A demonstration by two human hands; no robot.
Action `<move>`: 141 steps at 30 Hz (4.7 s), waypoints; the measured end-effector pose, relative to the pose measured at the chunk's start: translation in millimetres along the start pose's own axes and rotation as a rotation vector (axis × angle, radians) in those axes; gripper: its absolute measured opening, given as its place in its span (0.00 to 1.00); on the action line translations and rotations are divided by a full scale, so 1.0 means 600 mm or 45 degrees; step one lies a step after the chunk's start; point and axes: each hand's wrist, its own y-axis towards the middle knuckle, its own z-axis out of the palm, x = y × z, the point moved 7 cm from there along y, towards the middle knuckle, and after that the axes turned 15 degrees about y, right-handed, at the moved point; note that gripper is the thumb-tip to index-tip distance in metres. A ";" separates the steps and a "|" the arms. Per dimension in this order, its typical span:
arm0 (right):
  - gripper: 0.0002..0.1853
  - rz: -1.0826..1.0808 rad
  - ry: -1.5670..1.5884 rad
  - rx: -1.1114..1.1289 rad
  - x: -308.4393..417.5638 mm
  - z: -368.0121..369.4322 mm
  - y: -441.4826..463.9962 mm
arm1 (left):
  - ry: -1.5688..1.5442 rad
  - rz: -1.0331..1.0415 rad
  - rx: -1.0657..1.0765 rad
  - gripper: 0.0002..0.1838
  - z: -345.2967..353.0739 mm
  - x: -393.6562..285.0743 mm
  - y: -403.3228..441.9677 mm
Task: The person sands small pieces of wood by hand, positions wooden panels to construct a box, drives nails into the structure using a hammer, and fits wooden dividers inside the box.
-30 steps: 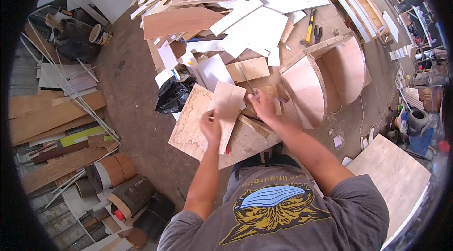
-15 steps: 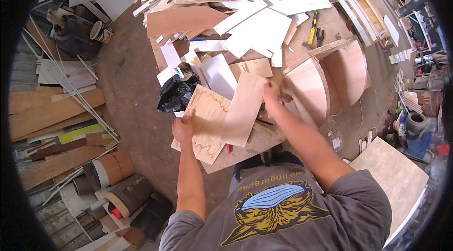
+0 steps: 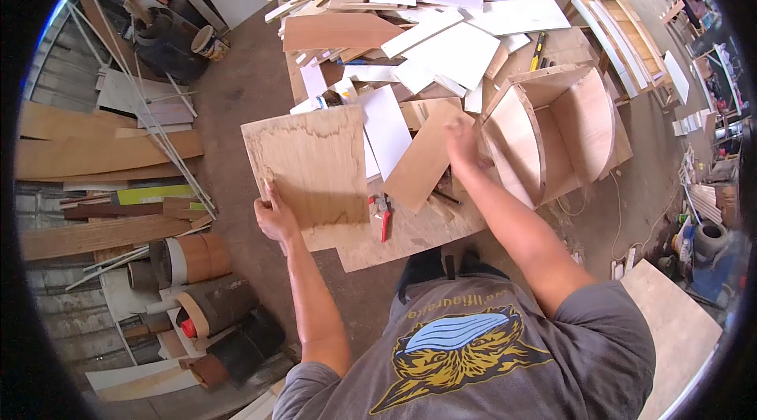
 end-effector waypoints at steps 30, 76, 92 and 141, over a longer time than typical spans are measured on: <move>0.22 -0.142 -0.657 0.048 0.411 -0.742 -0.219 | -1.050 0.677 2.078 0.52 0.008 -0.444 -0.995; 0.27 -0.108 -0.973 0.735 0.245 -0.507 0.037 | -0.853 -0.301 2.172 0.45 0.234 -0.321 -1.147; 0.40 -0.069 -0.912 0.690 0.237 -0.519 0.050 | -0.628 1.137 0.022 0.18 -0.095 -0.561 -0.829; 0.36 -0.243 -1.053 0.540 0.212 -0.476 0.040 | 0.144 1.474 0.339 0.25 0.055 -0.844 -0.627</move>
